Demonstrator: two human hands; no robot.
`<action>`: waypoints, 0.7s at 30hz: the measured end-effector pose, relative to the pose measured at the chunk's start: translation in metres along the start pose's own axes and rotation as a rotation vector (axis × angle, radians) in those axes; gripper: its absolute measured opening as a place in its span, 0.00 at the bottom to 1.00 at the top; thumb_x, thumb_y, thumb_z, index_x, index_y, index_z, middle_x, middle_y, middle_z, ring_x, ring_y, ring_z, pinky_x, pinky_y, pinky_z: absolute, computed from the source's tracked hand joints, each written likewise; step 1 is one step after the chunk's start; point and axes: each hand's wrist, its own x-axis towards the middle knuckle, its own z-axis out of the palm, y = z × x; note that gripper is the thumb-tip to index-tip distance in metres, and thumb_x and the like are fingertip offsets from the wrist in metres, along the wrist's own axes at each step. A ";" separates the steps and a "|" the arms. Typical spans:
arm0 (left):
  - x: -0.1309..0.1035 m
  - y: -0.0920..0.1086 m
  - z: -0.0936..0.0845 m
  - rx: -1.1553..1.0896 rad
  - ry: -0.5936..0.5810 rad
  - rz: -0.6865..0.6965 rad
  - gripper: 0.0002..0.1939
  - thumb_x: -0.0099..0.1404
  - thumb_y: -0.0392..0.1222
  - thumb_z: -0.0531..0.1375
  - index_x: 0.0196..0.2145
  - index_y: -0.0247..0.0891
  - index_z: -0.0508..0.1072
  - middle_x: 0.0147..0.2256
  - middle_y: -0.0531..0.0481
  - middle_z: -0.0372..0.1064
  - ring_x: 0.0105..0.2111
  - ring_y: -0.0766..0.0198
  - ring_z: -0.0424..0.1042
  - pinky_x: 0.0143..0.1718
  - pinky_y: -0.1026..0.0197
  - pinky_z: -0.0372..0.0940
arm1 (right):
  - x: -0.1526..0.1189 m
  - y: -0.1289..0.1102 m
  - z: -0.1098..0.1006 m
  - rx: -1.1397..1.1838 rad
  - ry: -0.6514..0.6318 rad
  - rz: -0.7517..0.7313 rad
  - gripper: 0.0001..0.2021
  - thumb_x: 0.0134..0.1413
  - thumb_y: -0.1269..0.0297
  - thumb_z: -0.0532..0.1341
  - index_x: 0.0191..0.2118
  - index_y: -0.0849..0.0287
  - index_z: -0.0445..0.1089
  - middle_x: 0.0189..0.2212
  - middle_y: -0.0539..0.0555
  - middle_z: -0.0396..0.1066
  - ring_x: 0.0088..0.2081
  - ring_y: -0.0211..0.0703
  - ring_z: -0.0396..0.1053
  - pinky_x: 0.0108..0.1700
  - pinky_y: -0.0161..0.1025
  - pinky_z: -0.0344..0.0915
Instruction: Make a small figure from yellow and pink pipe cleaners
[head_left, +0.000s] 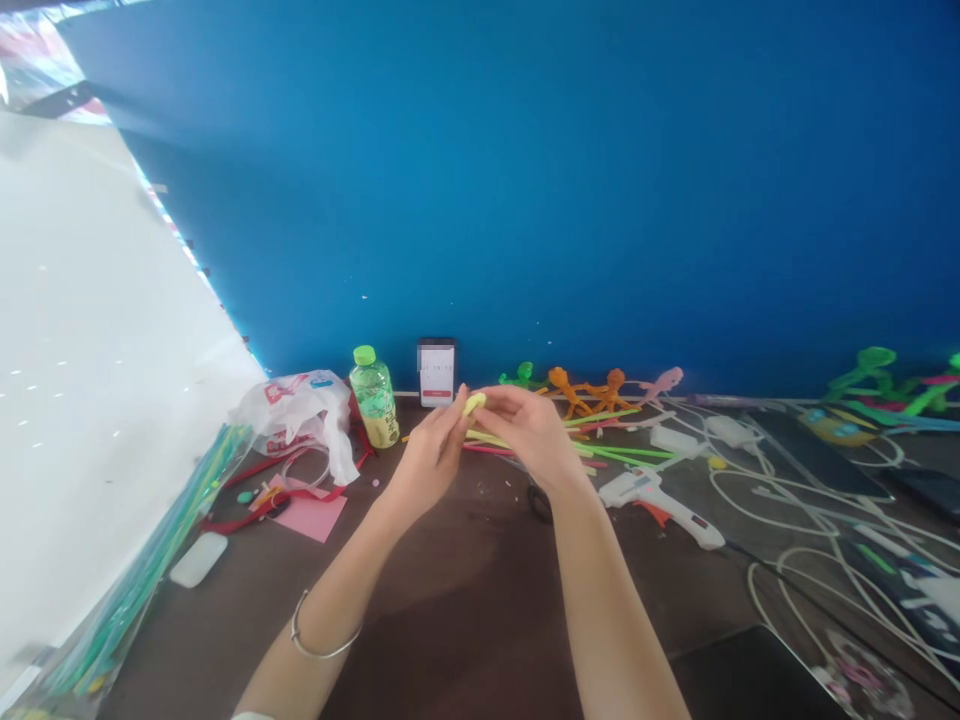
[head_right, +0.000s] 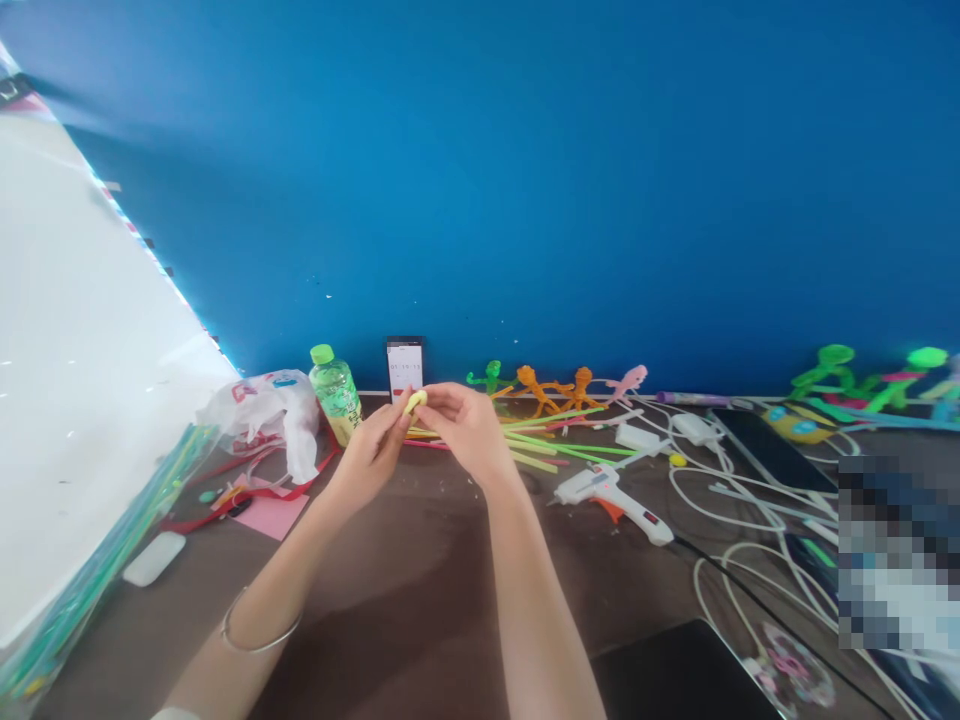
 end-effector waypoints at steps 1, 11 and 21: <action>0.000 0.000 0.000 0.022 -0.003 0.020 0.22 0.66 0.43 0.45 0.56 0.38 0.57 0.37 0.44 0.67 0.34 0.63 0.65 0.36 0.59 0.62 | 0.001 0.001 0.000 0.002 0.015 0.002 0.12 0.41 0.60 0.65 0.34 0.58 0.71 0.34 0.55 0.73 0.35 0.44 0.71 0.40 0.42 0.68; 0.000 -0.006 0.002 0.051 0.029 0.113 0.23 0.64 0.39 0.47 0.57 0.38 0.55 0.33 0.47 0.61 0.32 0.66 0.62 0.36 0.63 0.61 | 0.001 0.001 -0.001 0.011 0.012 0.042 0.14 0.39 0.59 0.65 0.34 0.60 0.68 0.32 0.55 0.72 0.33 0.42 0.70 0.36 0.39 0.67; 0.000 0.003 -0.010 -0.232 -0.290 -0.229 0.20 0.60 0.50 0.52 0.45 0.34 0.66 0.32 0.46 0.70 0.32 0.61 0.69 0.32 0.62 0.63 | 0.002 0.003 -0.005 0.140 -0.041 0.069 0.13 0.40 0.66 0.63 0.35 0.58 0.63 0.29 0.52 0.71 0.31 0.40 0.70 0.33 0.37 0.67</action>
